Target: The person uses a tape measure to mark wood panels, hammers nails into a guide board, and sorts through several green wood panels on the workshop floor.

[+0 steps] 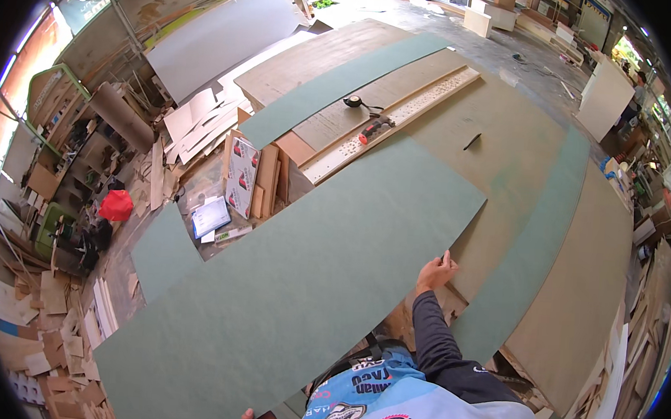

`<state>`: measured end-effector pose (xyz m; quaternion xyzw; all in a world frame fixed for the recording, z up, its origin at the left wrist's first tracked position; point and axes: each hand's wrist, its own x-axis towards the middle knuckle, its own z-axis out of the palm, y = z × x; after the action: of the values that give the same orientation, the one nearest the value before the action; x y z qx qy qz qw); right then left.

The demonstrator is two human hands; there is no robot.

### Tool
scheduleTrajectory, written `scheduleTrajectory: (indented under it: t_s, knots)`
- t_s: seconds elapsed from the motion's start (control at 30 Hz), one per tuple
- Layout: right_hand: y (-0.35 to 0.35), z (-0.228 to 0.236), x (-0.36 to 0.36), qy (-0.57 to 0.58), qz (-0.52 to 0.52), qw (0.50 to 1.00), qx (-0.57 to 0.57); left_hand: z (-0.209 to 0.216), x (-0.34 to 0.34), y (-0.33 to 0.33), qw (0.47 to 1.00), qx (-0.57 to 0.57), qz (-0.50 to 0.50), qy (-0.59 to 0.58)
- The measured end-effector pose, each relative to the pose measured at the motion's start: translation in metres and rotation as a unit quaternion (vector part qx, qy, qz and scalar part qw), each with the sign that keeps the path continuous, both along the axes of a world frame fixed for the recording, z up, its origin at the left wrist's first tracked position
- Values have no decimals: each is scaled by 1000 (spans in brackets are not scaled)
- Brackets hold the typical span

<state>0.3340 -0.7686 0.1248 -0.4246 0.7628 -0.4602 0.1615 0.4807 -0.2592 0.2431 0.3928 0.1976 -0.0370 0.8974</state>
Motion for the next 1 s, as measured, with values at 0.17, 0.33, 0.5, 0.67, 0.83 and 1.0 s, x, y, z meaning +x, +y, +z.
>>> scheduleTrajectory:
  t_s: [0.17, 0.33, 0.5, 0.67, 0.83, 1.0]
  knots:
    - [-7, -11, 4, 70, 21, 994, 87, -8, 12, -4, 1000, -1, 4, 13]
    - [-7, 3, -2, 116, 47, 981, 146, -38, 29, -16, 1000, -3, 8, 20]
    - [-17, 3, -11, 109, 99, 973, 178, -42, 29, -35, 999, -16, -9, 30]
    - [-29, 10, -11, 118, 111, 970, 181, -61, 29, -43, 999, -5, -26, 38]
    - [-42, 10, -21, 113, 123, 971, 171, -70, 23, -58, 997, 9, -43, 56]
    - [-47, 6, -20, 118, 146, 969, 162, -92, 25, -43, 998, 13, -33, 57]
